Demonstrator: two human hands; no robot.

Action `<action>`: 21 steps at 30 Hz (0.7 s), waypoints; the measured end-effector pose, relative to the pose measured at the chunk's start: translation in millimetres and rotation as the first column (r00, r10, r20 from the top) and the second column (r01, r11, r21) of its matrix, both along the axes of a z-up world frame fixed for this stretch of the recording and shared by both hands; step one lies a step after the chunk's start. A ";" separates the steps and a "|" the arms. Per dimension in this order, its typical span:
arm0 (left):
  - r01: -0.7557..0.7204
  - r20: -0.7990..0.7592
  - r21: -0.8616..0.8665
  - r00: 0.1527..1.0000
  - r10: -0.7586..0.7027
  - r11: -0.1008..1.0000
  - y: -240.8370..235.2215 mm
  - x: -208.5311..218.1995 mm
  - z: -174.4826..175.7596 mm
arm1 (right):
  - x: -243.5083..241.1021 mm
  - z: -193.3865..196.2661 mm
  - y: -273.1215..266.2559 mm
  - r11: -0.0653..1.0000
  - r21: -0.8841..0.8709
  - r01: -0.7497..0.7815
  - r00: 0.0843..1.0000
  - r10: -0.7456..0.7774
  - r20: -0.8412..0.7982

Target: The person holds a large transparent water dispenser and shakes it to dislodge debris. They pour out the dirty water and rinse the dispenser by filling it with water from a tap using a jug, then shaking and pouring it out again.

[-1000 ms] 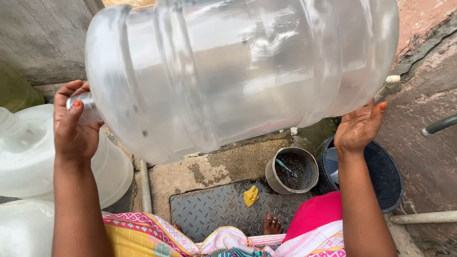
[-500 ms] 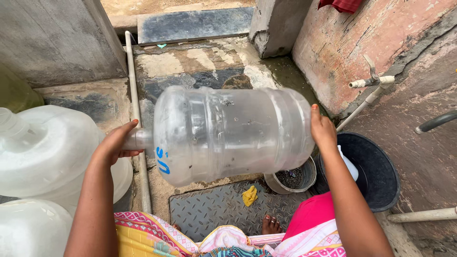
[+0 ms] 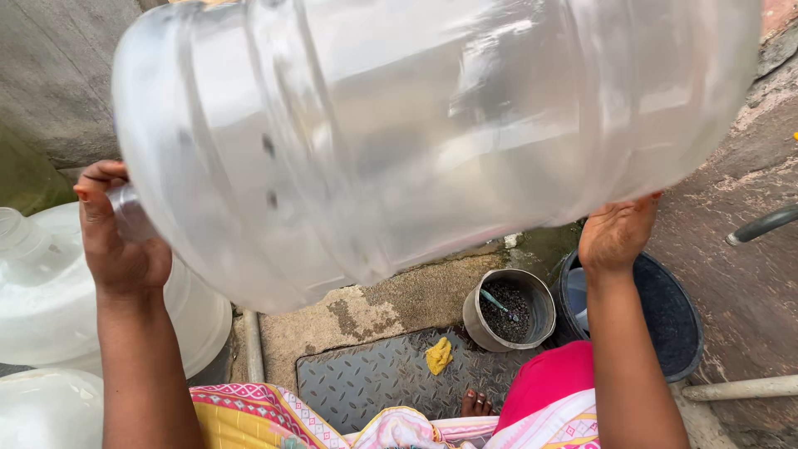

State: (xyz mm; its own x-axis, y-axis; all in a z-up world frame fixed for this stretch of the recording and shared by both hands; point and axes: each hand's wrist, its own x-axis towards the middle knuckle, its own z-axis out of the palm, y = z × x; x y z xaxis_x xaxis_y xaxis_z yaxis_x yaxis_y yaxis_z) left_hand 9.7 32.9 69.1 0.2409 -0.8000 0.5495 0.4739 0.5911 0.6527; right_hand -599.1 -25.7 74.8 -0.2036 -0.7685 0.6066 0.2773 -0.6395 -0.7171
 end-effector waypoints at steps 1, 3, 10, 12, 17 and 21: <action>-0.025 -0.057 0.013 0.998 0.026 1.000 -4.2 -1.5 -3.9 | 5.4 -2.2 0.3 1.000 -0.001 0.011 0.999 -0.011 -0.037; -0.075 -0.081 0.033 0.994 0.077 0.997 -10.1 -2.6 -15.1 | 12.2 -9.6 -1.9 1.000 0.005 0.025 0.991 -0.025 -0.133; -0.201 0.055 0.308 0.980 0.194 0.930 -11.8 5.3 -38.2 | -8.6 -33.3 -4.7 0.999 0.047 0.008 0.997 -0.004 -0.082; -0.271 0.159 0.559 0.963 0.219 0.784 -19.9 1.7 -44.3 | -9.1 -41.7 -13.8 0.992 0.122 0.010 0.999 -0.003 -0.053; -0.272 0.346 0.843 0.934 -0.083 0.464 -43.6 6.0 -75.8 | -3.8 -79.7 -43.7 0.835 0.529 0.152 0.921 0.075 -0.383; -0.283 0.345 0.929 0.895 -0.282 0.240 -54.4 13.1 -120.1 | 6.7 -109.7 -52.4 0.598 0.685 0.416 0.718 0.247 -0.651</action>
State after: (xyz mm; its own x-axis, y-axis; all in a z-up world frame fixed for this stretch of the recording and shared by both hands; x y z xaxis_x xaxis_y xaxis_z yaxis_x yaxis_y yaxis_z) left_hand 22.8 -21.5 -51.0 0.2526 -0.7702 -0.5856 0.0320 -0.5983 0.8007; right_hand -592.4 -78.2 -34.9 -0.1270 -0.9723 -0.1962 -0.4672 0.2331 -0.8529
